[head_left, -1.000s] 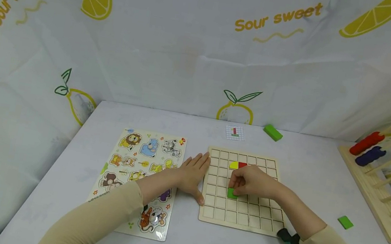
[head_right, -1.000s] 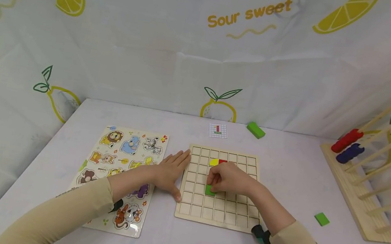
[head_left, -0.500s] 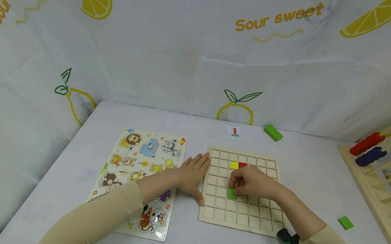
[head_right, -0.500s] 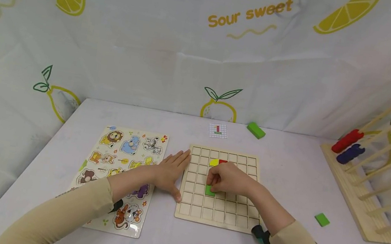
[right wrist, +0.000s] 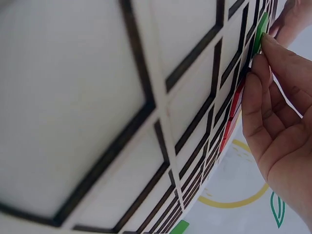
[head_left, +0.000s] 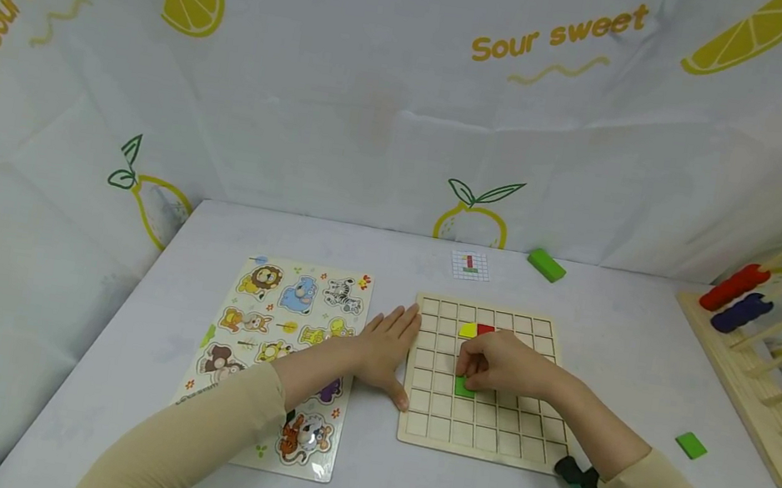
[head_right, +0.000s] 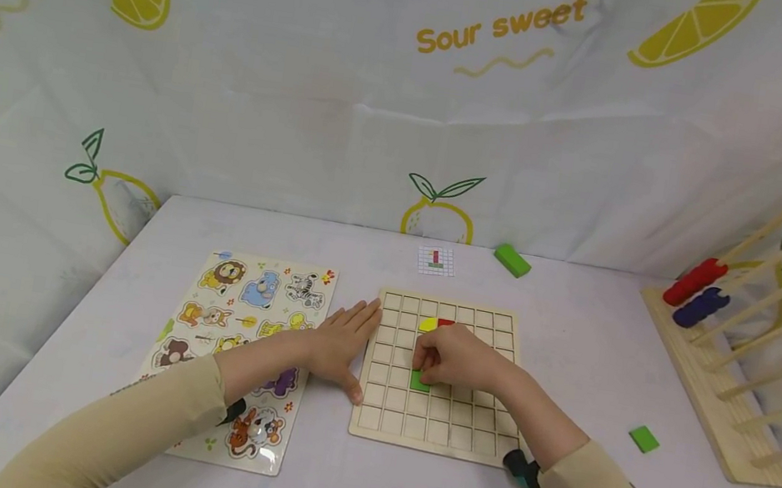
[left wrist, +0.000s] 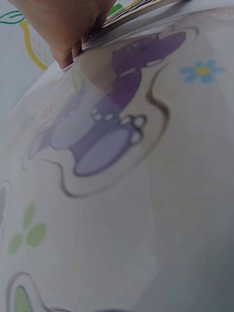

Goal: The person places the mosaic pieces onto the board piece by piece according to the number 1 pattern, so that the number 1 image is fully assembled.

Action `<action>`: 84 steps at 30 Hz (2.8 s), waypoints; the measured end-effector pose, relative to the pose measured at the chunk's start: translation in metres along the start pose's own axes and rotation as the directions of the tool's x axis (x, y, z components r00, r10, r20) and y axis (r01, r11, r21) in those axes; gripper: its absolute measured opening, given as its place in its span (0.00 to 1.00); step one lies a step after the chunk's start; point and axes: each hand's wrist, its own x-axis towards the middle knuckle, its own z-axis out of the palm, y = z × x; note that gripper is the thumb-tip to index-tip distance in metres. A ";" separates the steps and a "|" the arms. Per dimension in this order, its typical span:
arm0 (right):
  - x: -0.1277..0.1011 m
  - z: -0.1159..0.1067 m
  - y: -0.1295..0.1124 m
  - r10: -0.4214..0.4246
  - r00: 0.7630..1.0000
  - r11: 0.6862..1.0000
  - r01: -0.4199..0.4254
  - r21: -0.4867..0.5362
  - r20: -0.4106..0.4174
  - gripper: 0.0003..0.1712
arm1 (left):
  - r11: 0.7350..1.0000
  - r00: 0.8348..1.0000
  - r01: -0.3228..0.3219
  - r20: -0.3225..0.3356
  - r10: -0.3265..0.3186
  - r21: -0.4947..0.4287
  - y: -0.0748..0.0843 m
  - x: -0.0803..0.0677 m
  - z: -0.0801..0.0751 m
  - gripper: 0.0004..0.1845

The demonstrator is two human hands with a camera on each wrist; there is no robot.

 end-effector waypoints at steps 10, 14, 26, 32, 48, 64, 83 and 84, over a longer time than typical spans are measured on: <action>-0.008 -0.015 0.001 -0.013 0.998 1.000 0.012 -0.007 -0.066 0.02 | 1.000 1.000 0.003 -0.002 -0.003 0.008 0.004 -0.004 -0.004 0.72; -0.019 -0.026 0.005 0.006 0.997 1.000 -0.004 0.031 -0.082 0.03 | 1.000 1.000 0.001 0.000 -0.001 0.010 0.004 -0.005 -0.005 0.72; -0.057 -0.055 0.030 0.114 0.985 0.993 -0.117 -0.013 -0.132 0.05 | 1.000 1.000 0.007 -0.007 -0.007 0.010 0.005 -0.004 -0.003 0.72; -0.072 -0.060 0.045 0.152 0.980 0.988 -0.156 -0.023 -0.127 0.07 | 1.000 1.000 0.008 -0.008 -0.008 0.008 0.004 -0.003 -0.002 0.73; -0.105 -0.059 0.076 0.177 0.984 0.982 -0.178 0.055 0.031 0.07 | 1.000 1.000 -0.004 -0.001 0.004 0.010 0.004 -0.003 -0.003 0.72; -0.127 -0.045 0.101 0.000 0.973 0.955 -0.068 0.290 0.229 0.14 | 1.000 1.000 0.000 0.004 0.000 0.009 0.003 -0.002 -0.001 0.72; -0.135 -0.035 0.099 0.030 0.983 0.972 -0.072 0.224 0.183 0.19 | 1.000 1.000 0.004 0.003 -0.005 0.021 0.002 -0.002 -0.003 0.72; -0.135 -0.035 0.099 0.021 0.984 0.975 -0.060 0.215 0.178 0.19 | 1.000 1.000 0.004 0.002 -0.004 0.024 0.002 -0.002 -0.003 0.72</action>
